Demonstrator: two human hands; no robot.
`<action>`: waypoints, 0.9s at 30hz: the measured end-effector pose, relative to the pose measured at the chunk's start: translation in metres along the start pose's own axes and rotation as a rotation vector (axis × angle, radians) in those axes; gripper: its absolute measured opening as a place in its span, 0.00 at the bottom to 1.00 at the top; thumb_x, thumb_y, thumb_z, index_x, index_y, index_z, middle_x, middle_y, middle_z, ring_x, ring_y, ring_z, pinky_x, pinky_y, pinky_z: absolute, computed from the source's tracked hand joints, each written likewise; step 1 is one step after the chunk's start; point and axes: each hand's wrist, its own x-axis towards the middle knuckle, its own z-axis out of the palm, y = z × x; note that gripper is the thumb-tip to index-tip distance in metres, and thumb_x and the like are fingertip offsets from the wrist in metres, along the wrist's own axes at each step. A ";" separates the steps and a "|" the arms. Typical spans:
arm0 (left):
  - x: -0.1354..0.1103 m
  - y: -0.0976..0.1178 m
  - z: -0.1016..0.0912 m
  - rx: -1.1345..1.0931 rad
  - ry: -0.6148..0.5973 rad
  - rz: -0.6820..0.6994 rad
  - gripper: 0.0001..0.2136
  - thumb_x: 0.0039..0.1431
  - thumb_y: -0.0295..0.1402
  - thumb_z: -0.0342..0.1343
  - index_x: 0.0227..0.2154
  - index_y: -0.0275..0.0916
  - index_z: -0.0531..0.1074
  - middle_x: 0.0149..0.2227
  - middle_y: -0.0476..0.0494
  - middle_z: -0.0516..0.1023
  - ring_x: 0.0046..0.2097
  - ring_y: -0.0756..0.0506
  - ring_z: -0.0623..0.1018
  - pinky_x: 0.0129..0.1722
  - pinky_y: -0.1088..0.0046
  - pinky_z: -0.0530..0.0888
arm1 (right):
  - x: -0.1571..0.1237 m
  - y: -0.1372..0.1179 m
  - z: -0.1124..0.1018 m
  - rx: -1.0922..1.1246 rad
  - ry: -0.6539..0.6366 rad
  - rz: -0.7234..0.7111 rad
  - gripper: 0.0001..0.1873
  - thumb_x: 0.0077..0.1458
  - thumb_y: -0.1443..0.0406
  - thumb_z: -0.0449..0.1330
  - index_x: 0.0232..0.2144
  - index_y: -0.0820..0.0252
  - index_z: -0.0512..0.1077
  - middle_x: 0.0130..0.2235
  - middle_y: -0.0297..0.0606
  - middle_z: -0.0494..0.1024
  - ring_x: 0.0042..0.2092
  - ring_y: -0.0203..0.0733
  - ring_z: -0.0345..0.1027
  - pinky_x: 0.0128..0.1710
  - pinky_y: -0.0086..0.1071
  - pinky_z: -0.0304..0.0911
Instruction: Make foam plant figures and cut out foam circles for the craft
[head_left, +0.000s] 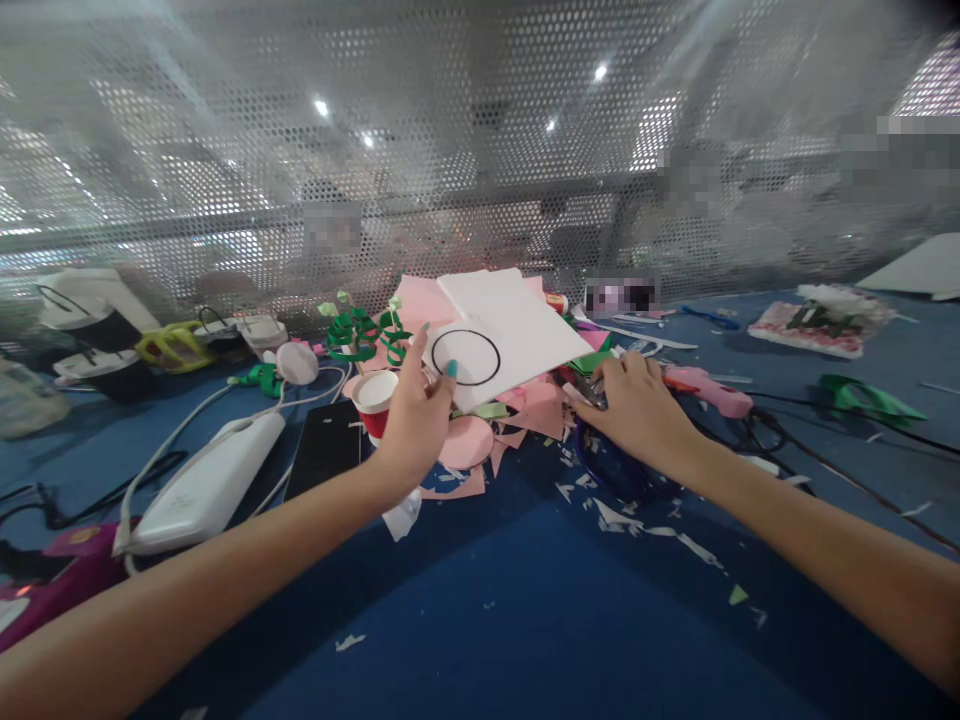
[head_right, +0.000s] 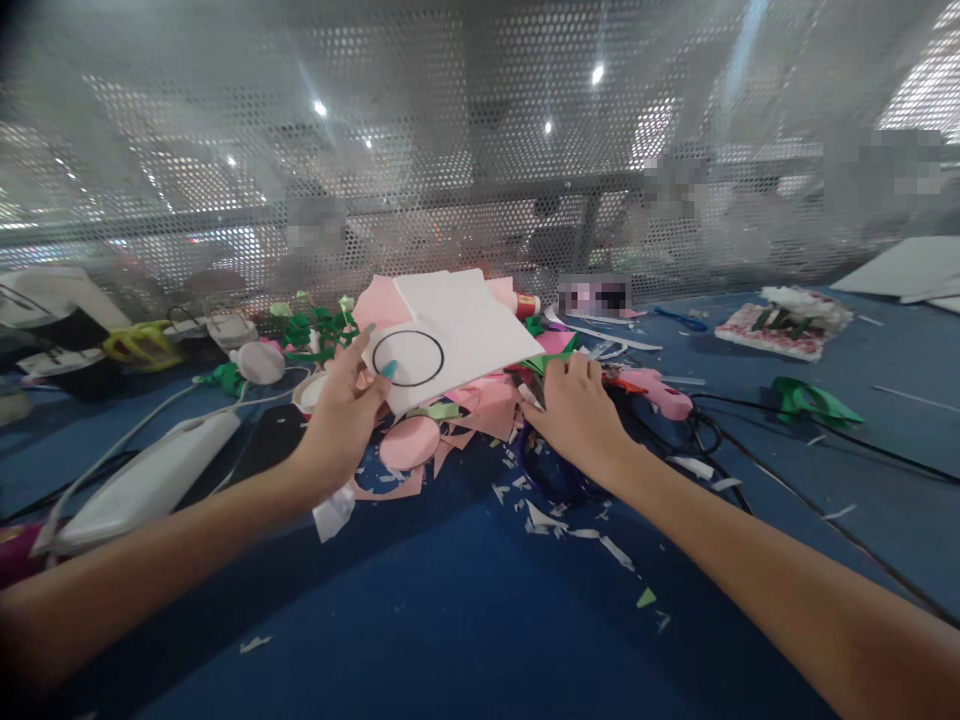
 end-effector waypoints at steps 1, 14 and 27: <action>-0.004 -0.009 0.000 0.042 0.008 0.020 0.28 0.55 0.25 0.56 0.58 0.48 0.61 0.57 0.44 0.69 0.50 0.45 0.74 0.49 0.69 0.73 | -0.001 -0.001 0.000 -0.014 0.043 -0.035 0.25 0.58 0.52 0.50 0.41 0.71 0.68 0.43 0.58 0.67 0.49 0.62 0.60 0.48 0.49 0.56; -0.004 -0.048 -0.005 0.054 -0.124 -0.007 0.34 0.54 0.33 0.59 0.62 0.46 0.53 0.63 0.41 0.61 0.62 0.41 0.65 0.59 0.66 0.65 | -0.006 -0.012 0.005 0.243 -0.032 -0.316 0.24 0.61 0.63 0.47 0.55 0.70 0.66 0.55 0.51 0.71 0.57 0.55 0.56 0.54 0.50 0.58; -0.007 -0.043 -0.004 -0.044 -0.198 -0.058 0.48 0.44 0.25 0.64 0.66 0.48 0.42 0.58 0.37 0.69 0.58 0.38 0.70 0.57 0.55 0.68 | 0.011 -0.011 0.015 0.240 -0.068 -0.380 0.29 0.60 0.64 0.46 0.61 0.76 0.54 0.63 0.58 0.57 0.65 0.54 0.46 0.62 0.49 0.49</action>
